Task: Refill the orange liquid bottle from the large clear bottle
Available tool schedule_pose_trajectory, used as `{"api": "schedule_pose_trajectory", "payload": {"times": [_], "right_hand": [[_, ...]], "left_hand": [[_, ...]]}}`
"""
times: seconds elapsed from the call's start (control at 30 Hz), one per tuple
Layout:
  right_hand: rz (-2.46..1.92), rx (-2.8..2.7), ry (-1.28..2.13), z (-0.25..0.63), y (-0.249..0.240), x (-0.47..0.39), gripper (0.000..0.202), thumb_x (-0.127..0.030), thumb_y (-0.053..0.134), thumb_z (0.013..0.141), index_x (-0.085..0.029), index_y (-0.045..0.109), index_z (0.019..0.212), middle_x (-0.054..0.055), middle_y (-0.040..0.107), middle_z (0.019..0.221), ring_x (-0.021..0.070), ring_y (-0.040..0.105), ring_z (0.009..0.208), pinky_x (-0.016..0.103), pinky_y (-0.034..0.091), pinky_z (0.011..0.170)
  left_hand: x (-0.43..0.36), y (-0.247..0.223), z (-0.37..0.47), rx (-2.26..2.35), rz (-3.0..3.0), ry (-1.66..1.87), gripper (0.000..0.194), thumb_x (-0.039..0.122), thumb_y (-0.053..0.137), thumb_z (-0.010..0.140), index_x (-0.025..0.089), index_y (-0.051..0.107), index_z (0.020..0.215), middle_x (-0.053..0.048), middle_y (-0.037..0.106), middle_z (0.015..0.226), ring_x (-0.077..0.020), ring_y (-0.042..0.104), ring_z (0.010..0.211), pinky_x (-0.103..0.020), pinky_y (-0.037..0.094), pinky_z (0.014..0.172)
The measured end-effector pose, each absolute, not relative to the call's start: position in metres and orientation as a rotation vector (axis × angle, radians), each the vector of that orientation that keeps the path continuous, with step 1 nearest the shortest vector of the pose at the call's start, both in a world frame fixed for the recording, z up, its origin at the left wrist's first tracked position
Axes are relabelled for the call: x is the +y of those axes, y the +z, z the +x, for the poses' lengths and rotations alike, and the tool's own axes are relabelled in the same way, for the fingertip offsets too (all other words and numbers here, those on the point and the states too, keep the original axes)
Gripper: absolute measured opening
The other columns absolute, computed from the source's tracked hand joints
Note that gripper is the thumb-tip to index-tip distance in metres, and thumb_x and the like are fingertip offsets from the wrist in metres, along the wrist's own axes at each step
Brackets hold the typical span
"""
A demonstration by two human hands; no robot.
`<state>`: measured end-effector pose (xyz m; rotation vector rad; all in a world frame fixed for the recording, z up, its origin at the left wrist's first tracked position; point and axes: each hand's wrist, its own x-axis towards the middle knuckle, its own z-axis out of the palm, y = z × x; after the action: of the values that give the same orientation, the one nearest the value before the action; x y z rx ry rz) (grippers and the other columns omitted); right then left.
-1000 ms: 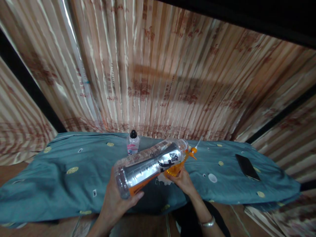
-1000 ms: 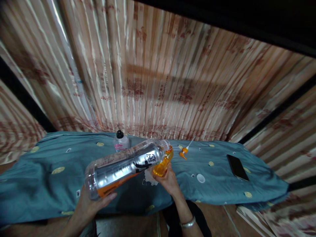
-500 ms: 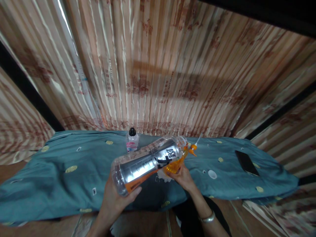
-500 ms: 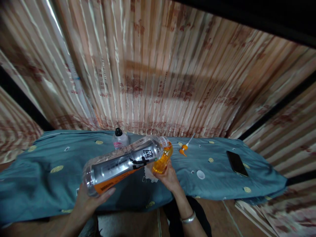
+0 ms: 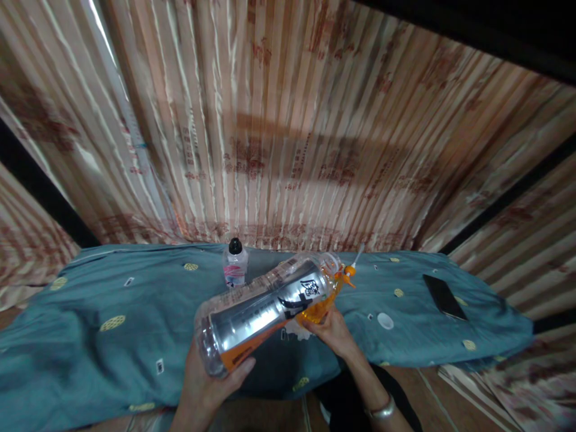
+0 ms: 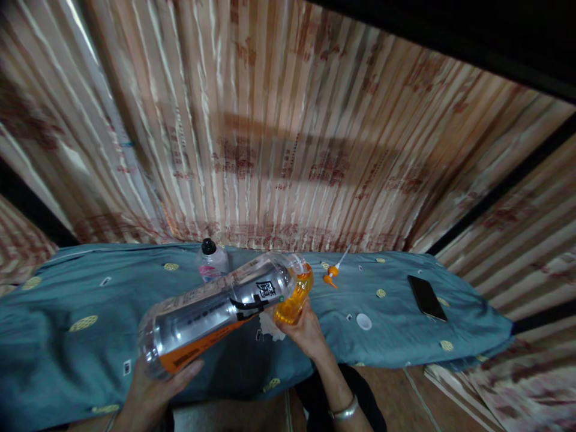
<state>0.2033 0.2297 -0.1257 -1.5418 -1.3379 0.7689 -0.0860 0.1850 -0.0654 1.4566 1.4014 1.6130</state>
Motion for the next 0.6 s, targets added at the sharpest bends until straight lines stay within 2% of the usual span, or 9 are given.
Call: {"api": "schedule_pose_trajectory", "payload": {"times": [0.07, 0.13, 0.2, 0.27, 0.43, 0.6], "right_hand": [[-1.558, -1.349, 0.747, 0.203, -0.125, 0.229, 0.054, -0.043, 0.085, 0.065, -0.025, 0.06, 0.109, 0.009, 0.082, 0.105, 0.0373, 0.079, 0.1, 0.054, 0.063, 0.095], [-1.564, -1.362, 0.741, 0.204, -0.126, 0.229, 0.051, -0.044, 0.084, 0.066, -0.025, 0.061, 0.108, 0.009, 0.082, 0.105, 0.0377, 0.078, 0.1, 0.055, 0.063, 0.095], [-1.565, -1.372, 0.732, 0.205, -0.126, 0.228, 0.051, -0.044, 0.085, 0.067, -0.025, 0.062, 0.108, 0.008, 0.081, 0.108, 0.0383, 0.077, 0.102, 0.057, 0.062, 0.097], [-1.57, -1.38, 0.736, 0.206, -0.126, 0.227, 0.05, -0.044, 0.085, 0.067, -0.026, 0.063, 0.108, 0.008, 0.08, 0.109, 0.0391, 0.077, 0.104, 0.06, 0.061, 0.099], [-1.601, -1.375, 0.774, 0.207, -0.123, 0.226, 0.053, -0.046, 0.087, 0.066, -0.025, 0.066, 0.11, 0.009, 0.08, 0.11, 0.04, 0.076, 0.108, 0.063, 0.058, 0.105], [-1.561, -1.394, 0.782, 0.208, -0.118, 0.223, 0.062, -0.049, 0.089, 0.066, -0.023, 0.066, 0.119, 0.009, 0.079, 0.116, 0.0398, 0.074, 0.114, 0.062, 0.055, 0.109]], "left_hand": [[0.189, -0.07, -0.091, 1.428, 1.492, 1.641, 0.064, 0.065, 0.082, 0.072, 0.023, 0.07, 0.119, -0.011, 0.079, 0.105, -0.0403, 0.073, 0.12, -0.064, 0.048, 0.119], [0.19, -0.067, -0.092, 1.424, 1.534, 1.664, 0.069, 0.064, 0.085, 0.068, 0.024, 0.07, 0.121, -0.012, 0.08, 0.108, -0.0413, 0.075, 0.116, -0.064, 0.054, 0.113], [0.188, -0.058, -0.09, 1.392, 1.504, 1.65, 0.085, 0.057, 0.088, 0.067, 0.023, 0.061, 0.14, -0.013, 0.077, 0.126, -0.038, 0.076, 0.118, -0.057, 0.057, 0.112], [0.184, -0.046, -0.086, 1.34, 1.432, 1.627, 0.095, 0.055, 0.086, 0.072, 0.023, 0.049, 0.153, -0.012, 0.076, 0.131, -0.0342, 0.077, 0.118, -0.051, 0.06, 0.11], [0.179, -0.035, -0.08, 1.393, 1.447, 1.661, 0.075, 0.049, 0.089, 0.069, 0.024, 0.062, 0.134, -0.012, 0.073, 0.135, -0.0358, 0.073, 0.125, -0.05, 0.06, 0.11], [0.181, -0.045, -0.087, 1.434, 1.481, 1.659, 0.076, 0.059, 0.087, 0.071, 0.024, 0.061, 0.134, -0.011, 0.074, 0.132, -0.0362, 0.073, 0.123, -0.055, 0.056, 0.114]]}}
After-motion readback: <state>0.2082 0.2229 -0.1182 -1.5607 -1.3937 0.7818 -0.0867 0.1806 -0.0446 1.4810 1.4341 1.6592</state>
